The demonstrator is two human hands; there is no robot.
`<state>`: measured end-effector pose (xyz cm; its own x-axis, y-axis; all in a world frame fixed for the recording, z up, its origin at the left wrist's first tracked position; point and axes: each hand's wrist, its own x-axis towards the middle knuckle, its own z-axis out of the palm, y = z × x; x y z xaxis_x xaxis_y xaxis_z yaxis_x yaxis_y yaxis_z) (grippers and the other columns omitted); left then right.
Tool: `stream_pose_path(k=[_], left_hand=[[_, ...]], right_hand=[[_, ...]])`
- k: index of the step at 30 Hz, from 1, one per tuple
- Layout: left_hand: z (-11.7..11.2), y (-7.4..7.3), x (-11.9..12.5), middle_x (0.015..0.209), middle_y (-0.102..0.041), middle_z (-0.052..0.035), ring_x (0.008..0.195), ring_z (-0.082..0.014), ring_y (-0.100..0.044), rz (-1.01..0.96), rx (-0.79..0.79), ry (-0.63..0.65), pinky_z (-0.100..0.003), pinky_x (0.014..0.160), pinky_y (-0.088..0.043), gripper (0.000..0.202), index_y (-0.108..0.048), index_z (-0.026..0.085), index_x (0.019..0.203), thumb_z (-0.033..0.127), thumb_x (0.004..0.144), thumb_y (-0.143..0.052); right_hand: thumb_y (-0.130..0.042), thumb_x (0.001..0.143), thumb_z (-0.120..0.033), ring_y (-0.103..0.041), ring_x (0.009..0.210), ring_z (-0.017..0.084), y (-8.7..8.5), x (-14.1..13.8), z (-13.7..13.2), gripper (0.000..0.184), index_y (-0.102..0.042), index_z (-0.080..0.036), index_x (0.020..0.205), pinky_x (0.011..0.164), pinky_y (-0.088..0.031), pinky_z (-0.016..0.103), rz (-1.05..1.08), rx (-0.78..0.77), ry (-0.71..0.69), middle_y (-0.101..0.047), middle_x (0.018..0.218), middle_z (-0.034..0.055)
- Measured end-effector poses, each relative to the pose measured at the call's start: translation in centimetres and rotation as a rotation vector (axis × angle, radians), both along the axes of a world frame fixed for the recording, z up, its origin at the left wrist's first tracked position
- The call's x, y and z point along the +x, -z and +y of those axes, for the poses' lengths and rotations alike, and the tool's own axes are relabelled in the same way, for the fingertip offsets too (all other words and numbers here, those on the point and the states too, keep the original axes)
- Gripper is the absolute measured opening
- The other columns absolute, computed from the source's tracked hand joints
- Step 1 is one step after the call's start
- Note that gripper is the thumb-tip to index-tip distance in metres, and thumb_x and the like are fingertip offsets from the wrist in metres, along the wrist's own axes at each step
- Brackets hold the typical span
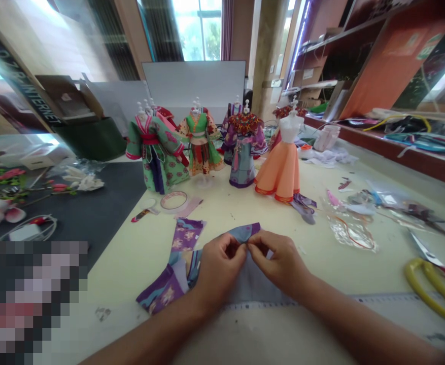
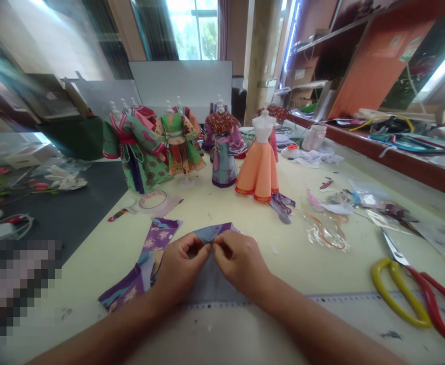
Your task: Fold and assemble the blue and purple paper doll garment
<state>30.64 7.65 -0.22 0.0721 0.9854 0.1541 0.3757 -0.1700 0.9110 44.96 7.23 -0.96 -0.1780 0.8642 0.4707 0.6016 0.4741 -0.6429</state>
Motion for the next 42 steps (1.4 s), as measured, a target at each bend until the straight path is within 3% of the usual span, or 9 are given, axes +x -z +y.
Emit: stream_pose_path(k=[5, 11, 16, 23, 33, 38, 42], left_hand=[[0.0, 0.2, 0.1, 0.051, -0.048, 0.003, 0.05, -0.0097, -0.041, -0.001, -0.01, 0.021, -0.022, 0.049, -0.03, 0.019, -0.048, 0.017, 0.053, 0.022, 0.069, -0.057], [0.4, -0.1, 0.3, 0.051, -0.047, 0.0039, 0.049, -0.0078, -0.039, -0.261, -0.25, 0.057, -0.02, 0.048, -0.029, 0.02, -0.049, 0.016, 0.054, 0.025, 0.068, -0.059], [0.4, -0.9, 0.3, 0.049, -0.049, 0.0036, 0.049, -0.0075, -0.041, -0.359, -0.342, 0.061, -0.02, 0.051, -0.033, 0.019, -0.05, 0.015, 0.053, 0.022, 0.067, -0.059], [0.3, -0.9, 0.2, 0.051, -0.053, 0.002, 0.051, -0.0088, -0.045, -0.425, -0.383, 0.069, -0.021, 0.054, -0.036, 0.018, -0.052, 0.015, 0.055, 0.024, 0.067, -0.061], [1.0, 0.6, -0.4, 0.062, -0.057, 0.0002, 0.06, -0.009, -0.051, -0.797, -0.518, 0.125, -0.023, 0.063, -0.042, 0.014, -0.054, 0.013, 0.064, 0.023, 0.069, -0.063], [1.1, 0.4, -0.7, 0.074, -0.063, -0.0042, 0.07, -0.0118, -0.057, -0.887, -0.544, 0.126, -0.027, 0.071, -0.046, 0.013, -0.059, 0.012, 0.071, 0.022, 0.069, -0.066], [1.0, 0.5, -0.8, 0.074, -0.063, -0.0048, 0.067, -0.0113, -0.057, -0.878, -0.536, 0.144, -0.025, 0.069, -0.046, 0.014, -0.06, 0.011, 0.072, 0.022, 0.069, -0.067]], right_hand=[[-0.047, 0.071, -0.012, -0.041, 0.051, 0.01, 0.2, -0.1, 0.1, 0.012, -0.051, -0.017, 0.062, 0.05, -0.033, 0.022, -0.008, 0.045, 0.014, -0.047, 0.056, -0.0024], [-0.048, 0.07, -0.016, -0.04, 0.051, 0.009, 0.0, -0.2, 0.5, 0.009, -0.049, -0.017, 0.061, 0.047, -0.033, 0.02, 0.299, -0.292, -0.025, -0.046, 0.054, -0.0038], [-0.05, 0.071, -0.02, -0.042, 0.05, 0.009, 0.0, 0.0, 0.8, 0.008, -0.053, -0.016, 0.064, 0.045, -0.034, 0.019, 0.467, -0.433, -0.086, -0.049, 0.058, -0.0031], [-0.051, 0.071, -0.02, -0.043, 0.051, 0.009, -0.2, 0.0, 0.8, 0.008, -0.054, -0.016, 0.064, 0.045, -0.035, 0.019, 0.493, -0.422, -0.101, -0.051, 0.058, -0.0022], [-0.052, 0.067, -0.021, -0.038, 0.048, 0.009, -0.8, 1.1, 1.4, 0.007, -0.052, -0.016, 0.062, 0.044, -0.031, 0.02, 0.561, -0.446, -0.048, -0.043, 0.051, -0.005], [-0.053, 0.069, -0.022, -0.04, 0.049, 0.009, -2.0, 2.7, 0.8, 0.009, -0.053, -0.016, 0.062, 0.046, -0.033, 0.02, 0.493, -0.441, -0.031, -0.045, 0.053, -0.0041], [-0.045, 0.079, -0.02, -0.043, 0.049, 0.01, -2.8, 3.1, -2.1, 0.021, -0.054, -0.017, 0.06, 0.046, -0.033, 0.021, 0.217, -0.59, -0.291, -0.048, 0.053, -0.0027]])
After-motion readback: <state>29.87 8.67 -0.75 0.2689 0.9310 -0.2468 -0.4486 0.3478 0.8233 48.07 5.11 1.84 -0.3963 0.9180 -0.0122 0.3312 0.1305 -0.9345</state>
